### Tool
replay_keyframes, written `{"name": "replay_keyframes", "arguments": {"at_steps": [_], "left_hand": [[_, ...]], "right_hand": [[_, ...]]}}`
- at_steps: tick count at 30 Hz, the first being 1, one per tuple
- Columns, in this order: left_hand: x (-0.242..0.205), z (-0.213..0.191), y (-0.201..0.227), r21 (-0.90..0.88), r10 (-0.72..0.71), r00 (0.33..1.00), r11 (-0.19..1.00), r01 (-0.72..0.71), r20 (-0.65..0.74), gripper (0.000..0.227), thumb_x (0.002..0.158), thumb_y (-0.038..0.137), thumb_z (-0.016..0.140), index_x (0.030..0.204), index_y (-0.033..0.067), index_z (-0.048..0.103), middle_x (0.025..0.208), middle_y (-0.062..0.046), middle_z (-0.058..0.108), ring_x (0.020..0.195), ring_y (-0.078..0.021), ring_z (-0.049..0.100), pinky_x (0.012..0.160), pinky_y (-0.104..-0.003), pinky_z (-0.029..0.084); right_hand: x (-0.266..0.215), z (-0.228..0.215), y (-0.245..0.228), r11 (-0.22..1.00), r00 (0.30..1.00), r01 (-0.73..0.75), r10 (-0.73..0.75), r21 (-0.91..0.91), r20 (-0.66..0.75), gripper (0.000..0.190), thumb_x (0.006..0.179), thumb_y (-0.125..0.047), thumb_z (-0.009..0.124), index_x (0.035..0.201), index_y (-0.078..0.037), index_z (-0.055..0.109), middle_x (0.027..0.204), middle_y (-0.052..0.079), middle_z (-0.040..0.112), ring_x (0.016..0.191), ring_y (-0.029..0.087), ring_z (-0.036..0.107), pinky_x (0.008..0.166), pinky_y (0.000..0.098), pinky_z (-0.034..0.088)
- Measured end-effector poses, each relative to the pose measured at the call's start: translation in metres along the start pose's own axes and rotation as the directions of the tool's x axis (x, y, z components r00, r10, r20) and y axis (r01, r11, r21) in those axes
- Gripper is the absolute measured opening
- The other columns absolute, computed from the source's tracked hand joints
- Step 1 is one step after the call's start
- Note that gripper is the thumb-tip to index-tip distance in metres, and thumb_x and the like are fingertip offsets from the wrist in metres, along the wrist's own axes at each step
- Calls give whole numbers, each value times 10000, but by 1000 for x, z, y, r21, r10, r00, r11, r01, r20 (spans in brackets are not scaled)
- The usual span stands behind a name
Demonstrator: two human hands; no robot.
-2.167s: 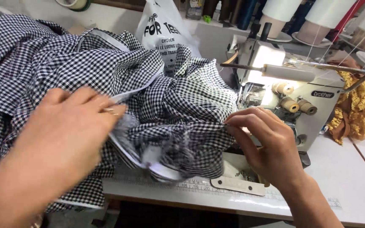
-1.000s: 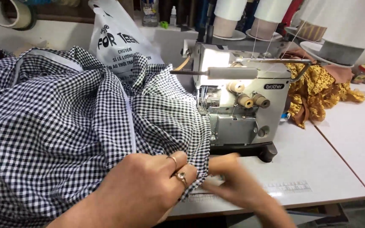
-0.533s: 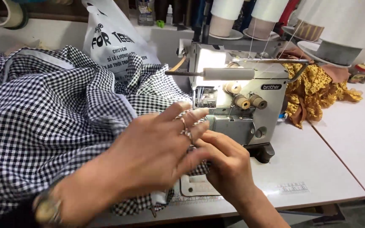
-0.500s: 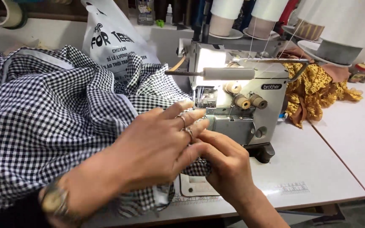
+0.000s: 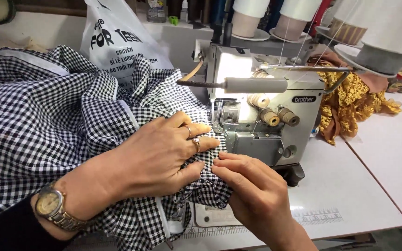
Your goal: Using an industrial overlock machine to finish the edges of a checkered garment.
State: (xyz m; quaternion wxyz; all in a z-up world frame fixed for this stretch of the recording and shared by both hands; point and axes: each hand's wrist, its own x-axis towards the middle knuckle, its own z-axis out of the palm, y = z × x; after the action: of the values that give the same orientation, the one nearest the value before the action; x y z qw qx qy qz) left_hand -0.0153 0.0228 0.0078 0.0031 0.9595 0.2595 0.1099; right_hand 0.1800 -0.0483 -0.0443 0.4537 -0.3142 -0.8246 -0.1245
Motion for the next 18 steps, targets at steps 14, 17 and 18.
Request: {"name": "replay_keyframes", "arguments": {"at_steps": [14,17,18], "left_hand": [[4,-6,-12,-39,-28,997,999,31,74,429,886,375,347,1177,163,580,966,-56,600,869,-251,461,773,-462,403],[7,-10,-13,-64,-74,990,995,82,121,429,884,377,346,1175,167,582,927,-58,587,877,-232,468,792,-443,407],[7,-13,-13,-85,-116,981,988,130,158,455,886,374,341,1224,184,577,883,-62,571,864,-212,465,808,-425,400]], "right_hand": [[4,7,4,999,999,-44,44,10,-1,370,776,174,423,1000,-9,654,1029,130,689,992,304,711,879,384,586],[5,8,6,999,999,-51,51,14,0,352,776,167,450,1005,-6,654,1038,137,686,995,305,707,895,385,583],[5,8,7,998,998,-58,58,19,2,349,767,163,463,1010,-1,653,1042,147,681,997,306,703,907,387,581]]}}
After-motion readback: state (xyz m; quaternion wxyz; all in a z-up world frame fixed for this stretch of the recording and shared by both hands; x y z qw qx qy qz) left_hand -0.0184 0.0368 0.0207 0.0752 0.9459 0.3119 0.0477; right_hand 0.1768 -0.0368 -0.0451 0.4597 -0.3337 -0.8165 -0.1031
